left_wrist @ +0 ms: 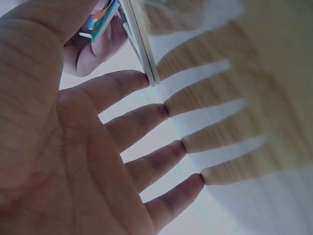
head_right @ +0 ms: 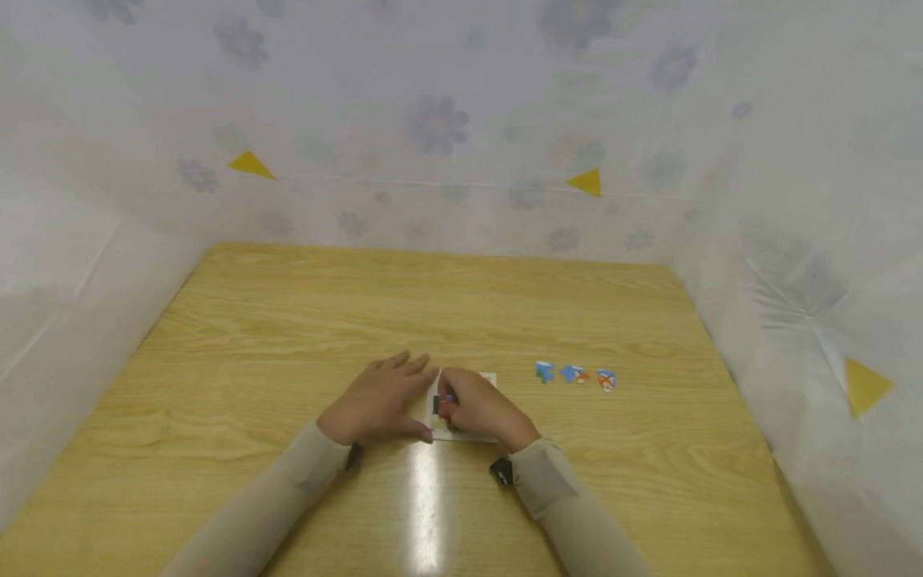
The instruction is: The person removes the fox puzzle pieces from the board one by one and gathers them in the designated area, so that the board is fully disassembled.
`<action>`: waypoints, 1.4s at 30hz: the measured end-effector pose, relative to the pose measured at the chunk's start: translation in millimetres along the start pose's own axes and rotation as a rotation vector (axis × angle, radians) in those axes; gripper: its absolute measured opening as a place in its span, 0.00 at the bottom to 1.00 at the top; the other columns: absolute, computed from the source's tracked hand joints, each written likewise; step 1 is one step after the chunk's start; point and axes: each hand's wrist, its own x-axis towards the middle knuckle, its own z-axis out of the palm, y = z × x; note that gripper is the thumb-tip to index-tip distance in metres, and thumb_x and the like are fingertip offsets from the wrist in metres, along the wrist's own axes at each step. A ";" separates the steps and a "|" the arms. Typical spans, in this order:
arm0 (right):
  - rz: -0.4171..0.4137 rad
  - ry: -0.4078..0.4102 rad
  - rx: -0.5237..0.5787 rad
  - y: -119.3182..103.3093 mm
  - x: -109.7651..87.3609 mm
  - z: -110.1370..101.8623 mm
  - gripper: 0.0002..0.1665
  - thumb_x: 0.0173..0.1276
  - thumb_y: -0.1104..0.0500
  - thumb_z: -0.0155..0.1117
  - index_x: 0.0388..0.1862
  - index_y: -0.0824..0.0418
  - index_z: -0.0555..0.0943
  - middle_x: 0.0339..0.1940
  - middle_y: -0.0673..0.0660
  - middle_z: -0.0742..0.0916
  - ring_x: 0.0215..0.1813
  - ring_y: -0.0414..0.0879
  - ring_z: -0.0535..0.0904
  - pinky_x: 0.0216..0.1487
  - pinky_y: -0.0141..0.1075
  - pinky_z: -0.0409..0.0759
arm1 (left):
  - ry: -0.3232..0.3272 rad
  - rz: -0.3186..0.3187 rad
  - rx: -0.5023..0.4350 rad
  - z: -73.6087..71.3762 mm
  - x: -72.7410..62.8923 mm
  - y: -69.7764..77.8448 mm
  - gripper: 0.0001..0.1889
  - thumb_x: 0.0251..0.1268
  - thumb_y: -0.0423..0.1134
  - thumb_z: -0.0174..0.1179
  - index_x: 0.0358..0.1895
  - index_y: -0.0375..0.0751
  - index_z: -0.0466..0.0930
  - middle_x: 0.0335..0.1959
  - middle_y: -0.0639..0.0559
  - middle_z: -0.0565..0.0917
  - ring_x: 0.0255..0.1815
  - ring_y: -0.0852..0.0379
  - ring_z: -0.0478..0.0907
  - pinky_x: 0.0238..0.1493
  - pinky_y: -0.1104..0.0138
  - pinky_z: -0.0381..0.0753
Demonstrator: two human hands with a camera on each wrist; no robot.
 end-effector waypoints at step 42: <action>0.177 0.301 -0.301 73.8 -93.4 -75.1 0.08 0.68 0.65 0.73 0.38 0.61 0.80 0.31 0.50 0.83 0.32 0.43 0.78 0.32 0.35 0.79 | -0.003 -0.017 -0.021 2.0 0.1 0.1 0.56 0.51 0.74 0.69 0.80 0.49 0.64 0.82 0.46 0.60 0.82 0.38 0.53 0.75 0.42 0.60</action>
